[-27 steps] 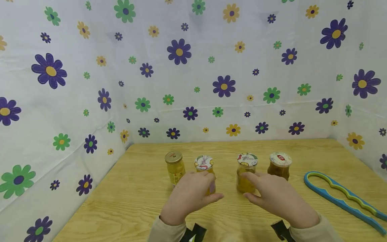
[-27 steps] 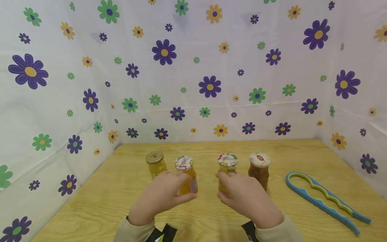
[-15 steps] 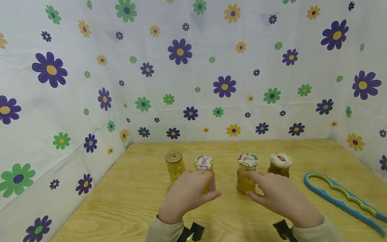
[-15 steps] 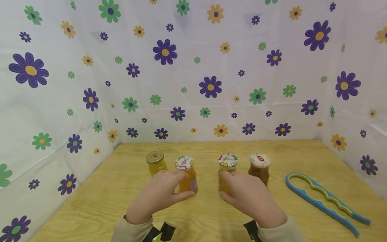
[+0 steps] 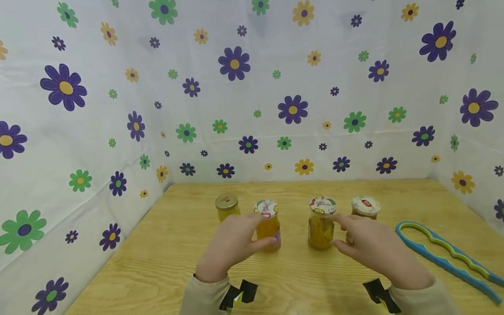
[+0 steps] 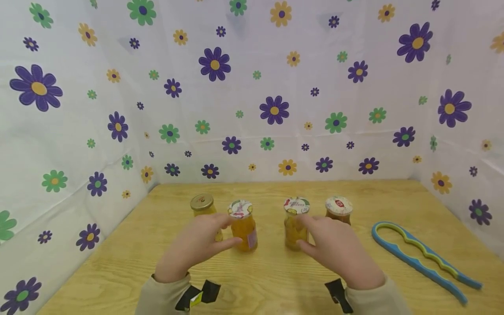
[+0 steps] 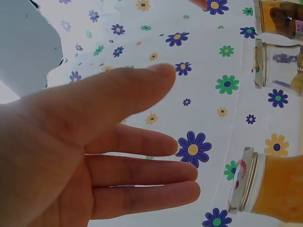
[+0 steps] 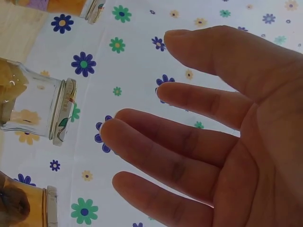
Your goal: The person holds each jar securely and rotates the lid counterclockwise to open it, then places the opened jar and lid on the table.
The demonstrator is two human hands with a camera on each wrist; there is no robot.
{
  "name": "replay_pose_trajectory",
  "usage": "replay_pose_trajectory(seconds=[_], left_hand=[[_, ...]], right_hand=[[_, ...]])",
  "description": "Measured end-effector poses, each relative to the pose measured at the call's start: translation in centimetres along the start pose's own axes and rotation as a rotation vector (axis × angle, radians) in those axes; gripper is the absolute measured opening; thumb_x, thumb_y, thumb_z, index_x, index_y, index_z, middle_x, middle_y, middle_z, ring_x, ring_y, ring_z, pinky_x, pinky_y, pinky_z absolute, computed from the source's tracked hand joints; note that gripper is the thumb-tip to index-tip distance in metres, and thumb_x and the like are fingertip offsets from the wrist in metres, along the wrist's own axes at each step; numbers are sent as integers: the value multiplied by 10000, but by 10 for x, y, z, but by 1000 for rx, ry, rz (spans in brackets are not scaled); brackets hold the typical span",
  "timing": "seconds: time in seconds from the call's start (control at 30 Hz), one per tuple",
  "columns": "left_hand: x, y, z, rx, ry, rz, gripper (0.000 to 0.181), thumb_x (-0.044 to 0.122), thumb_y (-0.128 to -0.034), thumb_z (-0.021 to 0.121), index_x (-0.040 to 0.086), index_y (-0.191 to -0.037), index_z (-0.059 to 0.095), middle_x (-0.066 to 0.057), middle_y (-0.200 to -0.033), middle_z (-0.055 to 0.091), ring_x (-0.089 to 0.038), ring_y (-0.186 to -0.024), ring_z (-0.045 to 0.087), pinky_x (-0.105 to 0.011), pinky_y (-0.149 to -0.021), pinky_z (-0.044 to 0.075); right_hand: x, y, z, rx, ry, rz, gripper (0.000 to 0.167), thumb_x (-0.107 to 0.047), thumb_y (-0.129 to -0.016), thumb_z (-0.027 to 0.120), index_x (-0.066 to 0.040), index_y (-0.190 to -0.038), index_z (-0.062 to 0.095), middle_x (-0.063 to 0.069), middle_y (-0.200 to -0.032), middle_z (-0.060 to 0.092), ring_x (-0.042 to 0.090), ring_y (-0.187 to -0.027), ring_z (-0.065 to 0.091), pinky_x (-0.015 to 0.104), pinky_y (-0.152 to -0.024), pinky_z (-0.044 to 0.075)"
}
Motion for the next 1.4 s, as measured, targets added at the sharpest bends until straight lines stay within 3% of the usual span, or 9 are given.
replay_pose_trajectory(seconds=[0.17, 0.37, 0.53, 0.7, 0.87, 1.0, 1.13, 1.3, 1.4], left_hand=[[-8, 2, -1, 26, -5, -25, 278, 359, -787, 647, 95, -850, 587, 42, -685, 532, -78, -541, 436, -203, -498, 386], [-18, 6, -1, 66, 10, -60, 298, 311, -783, 663, 65, -947, 622, -13, -825, 612, -129, -698, 559, -266, -614, 469], [-31, 9, -2, 105, 44, -140, 370, 286, -778, 675, 23, -1027, 600, -72, -972, 605, -187, -792, 572, -314, -692, 485], [-54, 17, -3, 197, 48, -233, 411, 258, -764, 693, 14, -1069, 565, -103, -1095, 547, -240, -937, 551, -361, -774, 477], [-73, 16, 2, 290, 101, -281, 498, 243, -768, 692, -17, -1148, 502, -152, -1163, 484, -291, -1064, 475, -412, -869, 418], [-85, 13, 12, 355, 192, -344, 545, 222, -772, 689, -43, -1183, 447, -198, -1184, 451, -319, -1097, 433, -436, -918, 371], [-93, 12, 27, 371, 290, -448, 603, 221, -782, 677, -68, -1228, 391, -226, -1222, 409, -339, -1141, 378, -448, -956, 320], [-104, 13, 42, 360, 473, -655, 726, 257, -795, 656, -69, -1312, 263, -251, -1287, 319, -363, -1174, 325, -470, -957, 306], [-109, 13, 49, 357, 532, -737, 781, 271, -783, 668, -59, -1332, 222, -252, -1305, 295, -370, -1187, 308, -478, -960, 299]], right_hand=[[4, -1, 0, -20, -13, 7, 442, -236, -778, 669, -112, -1172, 512, -39, -718, 552, 32, -534, 452, 208, -430, 376], [8, -2, 3, 1, -39, -1, 432, -208, -779, 666, -87, -1165, 516, -38, -716, 556, 37, -545, 463, 206, -453, 395], [15, -4, 3, 7, -84, 3, 416, -176, -796, 646, -34, -1165, 513, -72, -618, 454, 43, -482, 376, 208, -435, 332], [25, -7, 2, 12, -95, -19, 380, -167, -805, 632, 0, -1133, 536, -72, -680, 514, 60, -548, 448, 237, -483, 390], [41, -2, 0, 10, -47, 23, 398, -226, -800, 648, -16, -1125, 553, 84, -923, 615, 184, -751, 580, 349, -594, 480], [51, 5, 0, 5, -36, 49, 437, -219, -799, 649, -21, -1163, 509, 63, -876, 598, 158, -702, 559, 294, -523, 450], [60, 12, 1, -4, -25, 63, 515, -196, -797, 647, -13, -1229, 434, 22, -807, 568, 99, -614, 502, 238, -460, 385], [73, 16, 2, -6, 13, 76, 585, -190, -797, 644, -10, -1282, 371, 138, -914, 599, 86, -548, 504, 227, -404, 356], [79, 18, 1, -11, 26, 85, 586, -181, -792, 645, -15, -1283, 372, 188, -962, 587, 127, -568, 540, 254, -406, 382]])
Point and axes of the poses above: each hand's wrist, its own y-axis away from the middle knuckle, its own z-axis out of the palm, x = y × z, the point moved 3 cm from there along -y, towards the middle knuckle
